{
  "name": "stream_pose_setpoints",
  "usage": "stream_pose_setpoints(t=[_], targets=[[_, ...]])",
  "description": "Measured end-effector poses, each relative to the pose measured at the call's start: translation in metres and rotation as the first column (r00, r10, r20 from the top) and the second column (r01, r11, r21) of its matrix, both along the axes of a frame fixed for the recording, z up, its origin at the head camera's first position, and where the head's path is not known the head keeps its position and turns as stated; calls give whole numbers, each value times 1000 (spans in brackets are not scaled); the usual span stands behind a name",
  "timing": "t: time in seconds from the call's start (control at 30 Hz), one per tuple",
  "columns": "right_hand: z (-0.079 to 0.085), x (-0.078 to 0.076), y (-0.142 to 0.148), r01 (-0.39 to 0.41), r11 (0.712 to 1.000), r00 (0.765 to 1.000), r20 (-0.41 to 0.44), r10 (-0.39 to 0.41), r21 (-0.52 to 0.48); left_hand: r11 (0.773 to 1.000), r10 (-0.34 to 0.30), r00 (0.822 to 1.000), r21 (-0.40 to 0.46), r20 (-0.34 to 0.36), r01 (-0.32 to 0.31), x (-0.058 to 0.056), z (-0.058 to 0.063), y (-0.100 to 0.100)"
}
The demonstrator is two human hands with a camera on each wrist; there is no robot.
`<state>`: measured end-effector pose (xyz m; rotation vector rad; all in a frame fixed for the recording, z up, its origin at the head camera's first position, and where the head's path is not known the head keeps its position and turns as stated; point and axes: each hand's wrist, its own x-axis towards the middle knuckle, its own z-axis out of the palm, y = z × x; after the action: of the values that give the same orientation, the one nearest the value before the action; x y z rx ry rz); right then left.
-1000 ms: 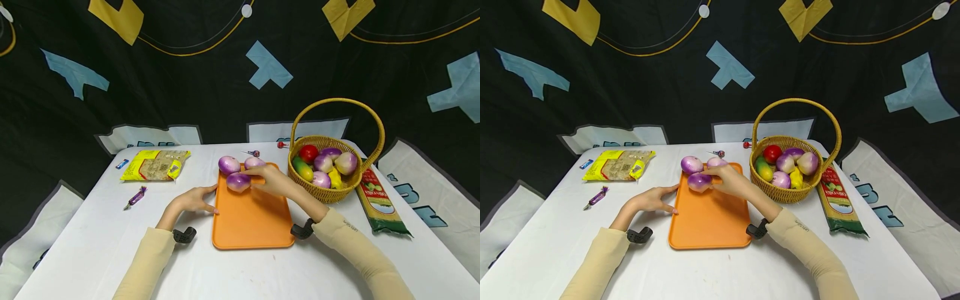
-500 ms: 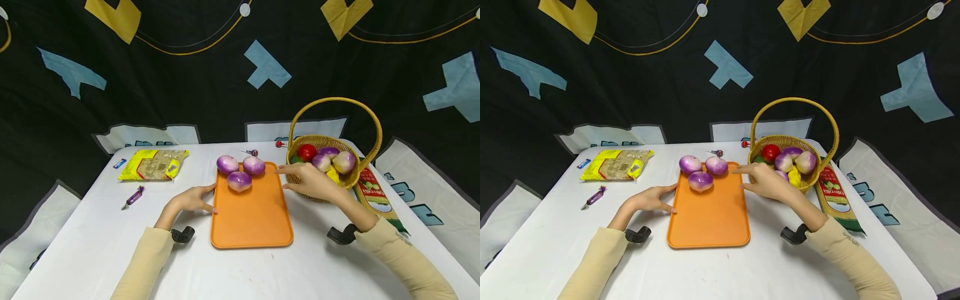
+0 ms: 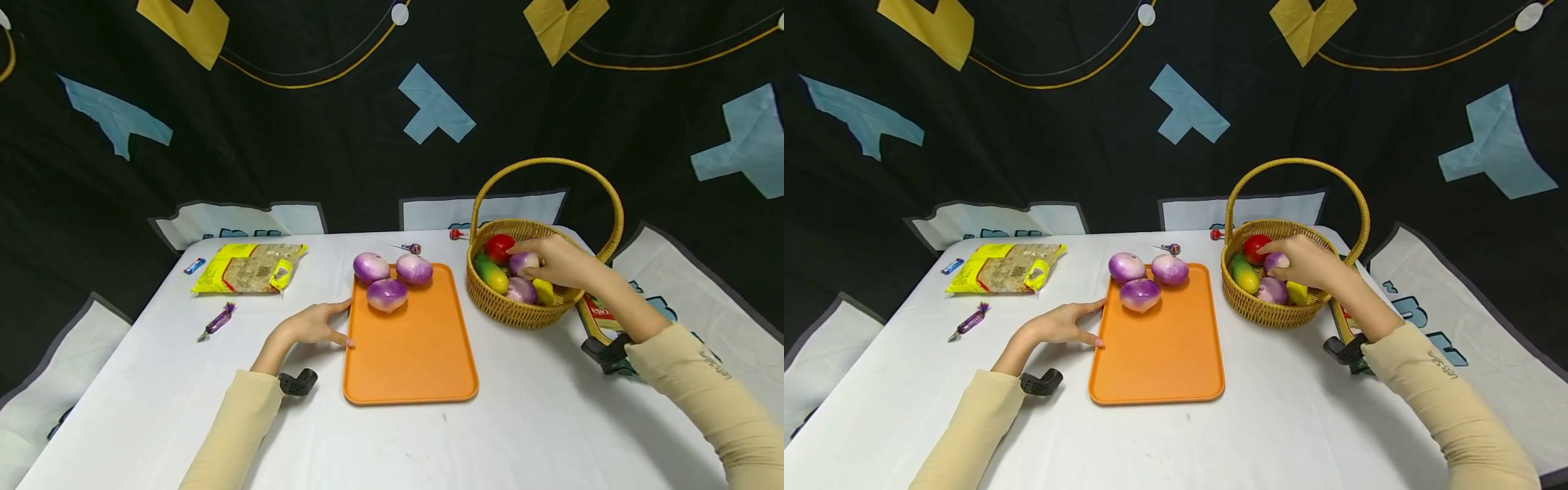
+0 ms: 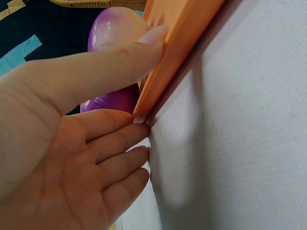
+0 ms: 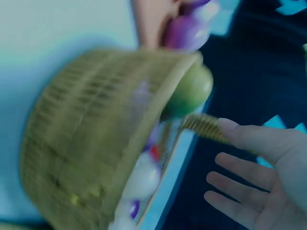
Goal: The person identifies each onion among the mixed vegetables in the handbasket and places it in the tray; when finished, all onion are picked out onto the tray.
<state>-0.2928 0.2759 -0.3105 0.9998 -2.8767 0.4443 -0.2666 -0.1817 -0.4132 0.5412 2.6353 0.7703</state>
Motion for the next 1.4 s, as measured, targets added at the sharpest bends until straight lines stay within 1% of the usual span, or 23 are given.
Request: stream_pose_setpoints(t=[0.07, 0.2, 0.3, 0.43, 0.57, 0.73, 0.9, 1.03, 1.3, 1.4], targets=[[1, -8, 5, -15, 999, 1000, 10, 15, 46, 1000, 0, 1000, 0, 2, 0, 0, 0, 0], [2, -21, 9, -18, 990, 997, 79, 7, 141, 1000, -5, 1000, -3, 0, 5, 0, 0, -1], [1, -31, 10, -26, 983, 994, 108, 6, 184, 1000, -9, 1000, -1, -6, 9, 1, 1, -1], [-3, -44, 11, -46, 980, 992, 125, 22, 193, 1000, -12, 1000, 7, -11, 12, 2, 2, -1], [-7, -52, 11, -67, 980, 991, 125, 43, 189, 1000, -11, 1000, 13, -9, 11, 3, 2, 0], [-10, -57, 11, -59, 975, 992, 123, 34, 212, 1000, -14, 1000, 7, -8, 14, 3, 2, 0], [-13, -62, 11, -35, 974, 991, 136, 5, 224, 1000, -4, 1000, 6, -8, 5, 3, 3, 0], [-15, -65, 12, -41, 975, 991, 131, 12, 219, 1000, -6, 1000, 8, -10, 6, 2, 3, 1], [-17, -63, 12, -39, 980, 991, 131, 14, 193, 1000, -6, 1000, 7, -11, 6, 2, 3, 0], [-14, -62, 12, -46, 981, 991, 131, 21, 190, 1000, -3, 1000, 5, -9, 3, 2, 4, 0]])
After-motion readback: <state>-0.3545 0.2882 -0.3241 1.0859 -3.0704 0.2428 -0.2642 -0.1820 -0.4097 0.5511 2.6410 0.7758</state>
